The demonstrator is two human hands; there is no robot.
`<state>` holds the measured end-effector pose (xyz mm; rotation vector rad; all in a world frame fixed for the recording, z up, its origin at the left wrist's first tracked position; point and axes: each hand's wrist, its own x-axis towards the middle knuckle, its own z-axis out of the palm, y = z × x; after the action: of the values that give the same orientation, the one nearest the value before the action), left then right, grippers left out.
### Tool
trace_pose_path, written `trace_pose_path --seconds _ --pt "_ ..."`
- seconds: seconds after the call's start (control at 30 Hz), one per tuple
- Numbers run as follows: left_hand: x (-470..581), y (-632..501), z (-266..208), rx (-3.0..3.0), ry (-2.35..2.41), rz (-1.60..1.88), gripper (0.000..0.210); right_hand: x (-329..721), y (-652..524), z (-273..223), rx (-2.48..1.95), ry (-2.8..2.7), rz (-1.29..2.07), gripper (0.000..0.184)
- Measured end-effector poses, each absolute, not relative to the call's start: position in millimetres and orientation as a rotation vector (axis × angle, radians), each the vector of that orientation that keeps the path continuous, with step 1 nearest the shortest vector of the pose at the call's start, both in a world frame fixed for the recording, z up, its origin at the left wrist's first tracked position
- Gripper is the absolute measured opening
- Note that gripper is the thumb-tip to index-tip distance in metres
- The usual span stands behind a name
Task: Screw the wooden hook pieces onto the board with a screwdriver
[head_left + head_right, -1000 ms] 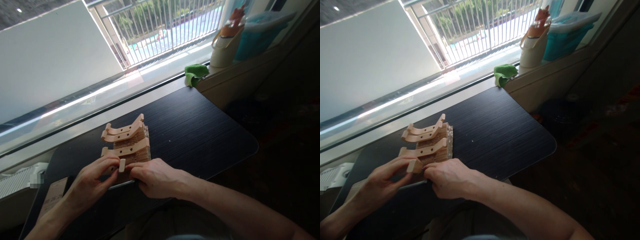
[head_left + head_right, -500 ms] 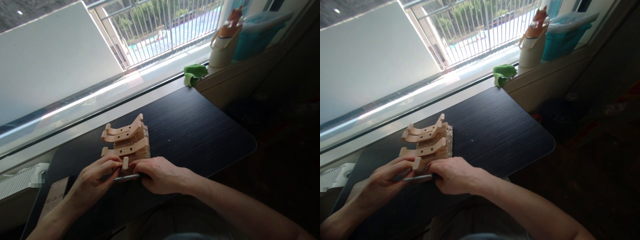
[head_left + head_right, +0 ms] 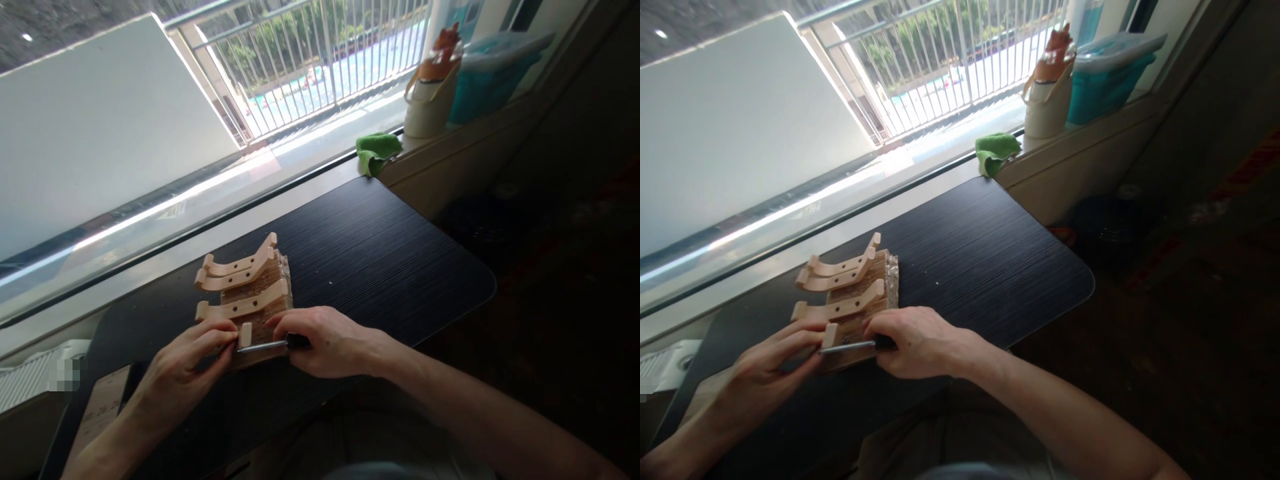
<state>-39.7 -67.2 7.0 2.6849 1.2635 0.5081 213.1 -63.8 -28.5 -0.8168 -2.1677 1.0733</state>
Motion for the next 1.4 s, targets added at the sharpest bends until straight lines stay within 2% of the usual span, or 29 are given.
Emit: trace_pose_path --seconds 0.2,0.4,0.6,0.77,1.4 --pt "-45 -69 2 2.689 1.301 0.472 0.01 207 -69 8 -0.93 -2.053 0.852 0.021" --pt "-40 -71 2 2.738 1.308 0.605 0.013 181 -64 11 -0.978 -2.183 0.757 0.021" --pt "-39 -72 -1 2.752 1.37 0.665 0.013 181 -60 25 -1.116 -2.282 0.834 0.02" --pt "-43 -71 -2 2.719 1.397 0.582 0.017 176 -57 26 -1.208 -2.309 0.909 0.014" --pt "-45 -82 -3 2.589 1.354 0.763 0.018 182 -60 41 -1.201 -2.588 0.804 0.016"
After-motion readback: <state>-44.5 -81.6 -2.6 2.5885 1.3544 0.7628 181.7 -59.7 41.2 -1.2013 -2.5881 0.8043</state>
